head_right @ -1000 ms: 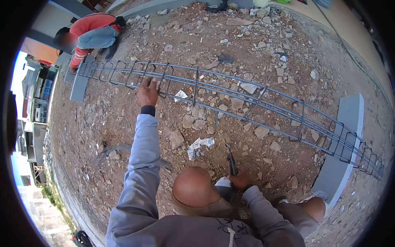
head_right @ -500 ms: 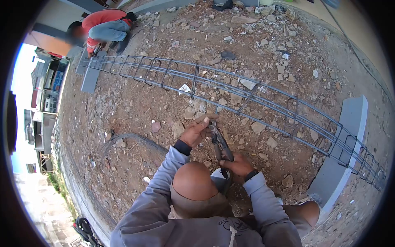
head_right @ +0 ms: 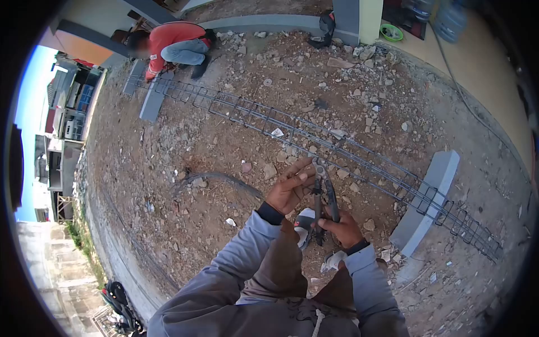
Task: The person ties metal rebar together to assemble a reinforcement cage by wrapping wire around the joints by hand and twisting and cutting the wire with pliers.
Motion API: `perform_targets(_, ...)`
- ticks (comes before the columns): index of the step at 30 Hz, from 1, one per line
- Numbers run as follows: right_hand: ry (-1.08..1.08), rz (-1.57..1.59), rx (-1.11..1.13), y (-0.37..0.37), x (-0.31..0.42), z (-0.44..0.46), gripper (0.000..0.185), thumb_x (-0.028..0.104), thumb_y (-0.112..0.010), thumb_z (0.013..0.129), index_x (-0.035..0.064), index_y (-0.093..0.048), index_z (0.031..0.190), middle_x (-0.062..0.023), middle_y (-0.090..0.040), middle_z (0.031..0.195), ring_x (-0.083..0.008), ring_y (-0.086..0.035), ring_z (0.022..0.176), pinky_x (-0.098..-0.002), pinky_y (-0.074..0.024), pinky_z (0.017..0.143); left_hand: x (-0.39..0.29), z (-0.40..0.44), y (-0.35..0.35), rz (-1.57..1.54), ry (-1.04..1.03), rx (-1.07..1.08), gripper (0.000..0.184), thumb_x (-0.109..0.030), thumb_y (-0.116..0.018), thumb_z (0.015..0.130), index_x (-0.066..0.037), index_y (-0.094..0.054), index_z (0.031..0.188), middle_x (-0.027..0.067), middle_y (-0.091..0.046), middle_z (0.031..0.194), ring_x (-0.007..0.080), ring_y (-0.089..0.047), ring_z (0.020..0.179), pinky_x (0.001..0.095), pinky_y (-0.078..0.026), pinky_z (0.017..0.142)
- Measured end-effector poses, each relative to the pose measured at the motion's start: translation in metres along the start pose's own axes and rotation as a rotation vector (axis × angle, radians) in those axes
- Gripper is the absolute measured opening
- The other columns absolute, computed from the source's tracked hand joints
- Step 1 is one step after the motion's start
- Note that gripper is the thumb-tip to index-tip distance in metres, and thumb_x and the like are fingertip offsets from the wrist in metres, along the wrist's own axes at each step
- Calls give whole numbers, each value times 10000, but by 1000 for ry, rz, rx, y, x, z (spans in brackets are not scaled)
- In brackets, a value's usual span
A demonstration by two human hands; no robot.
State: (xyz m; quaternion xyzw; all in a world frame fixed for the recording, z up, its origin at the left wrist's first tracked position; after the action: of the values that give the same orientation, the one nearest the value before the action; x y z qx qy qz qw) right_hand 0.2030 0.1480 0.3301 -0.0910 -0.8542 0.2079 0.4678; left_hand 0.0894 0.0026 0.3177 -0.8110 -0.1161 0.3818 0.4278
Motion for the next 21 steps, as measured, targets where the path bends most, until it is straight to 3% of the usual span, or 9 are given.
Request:
perform_targets(8,-57,43,-68,-108,114,-101,338,66,-570,831,-33,-545,1153,-103,-654,918,-166,-616,847,-305,-473,791,-78,-96,-110,-194,7,-31,596,-186,-585,877,-59,-296,1383,121,-536,1223,231,-535,1126,376,-433,963)
perform_targets(11,-34,-30,-172,-134,134,-118,325,49,-561,835,-56,-535,1141,-117,-649,925,-174,-626,852,-296,-484,774,-108,-106,-119,-71,2,-155,619,-249,-606,873,-67,-303,1381,129,-571,1168,227,-560,1088,383,-452,940)
perform_targets(12,0,-52,-194,-140,142,-120,326,49,-561,835,-59,-532,1141,-117,-648,928,-175,-628,856,-294,-485,769,-120,-108,-124,37,-2,-226,569,-321,-585,887,-51,-367,1338,139,-596,1118,232,-585,1044,384,-465,914)
perform_targets(18,60,-58,-345,-168,153,-120,339,49,-571,826,-58,-527,1144,-90,-636,905,-185,-637,867,-283,-484,750,-126,-118,-147,282,311,-16,400,-379,-508,925,-39,-566,1127,98,-620,1069,206,-596,996,362,-464,886)
perform_targets(21,7,-66,-330,-178,154,-121,330,43,-577,817,-51,-541,1131,-68,-629,890,-172,-630,858,-276,-477,742,-106,-124,-146,167,312,-25,382,-386,-514,921,-50,-595,1083,64,-632,1028,179,-593,961,356,-467,857)
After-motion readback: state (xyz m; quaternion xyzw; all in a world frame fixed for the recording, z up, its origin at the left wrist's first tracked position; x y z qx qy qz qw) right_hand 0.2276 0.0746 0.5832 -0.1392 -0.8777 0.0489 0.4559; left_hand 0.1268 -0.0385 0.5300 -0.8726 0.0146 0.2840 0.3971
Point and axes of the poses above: each hand's wrist, its own z-axis towards the middle knuckle, its own y-axis out of the back of the hand, x = y × z, the point moved 3 cm from there along z, towards the middle knuckle
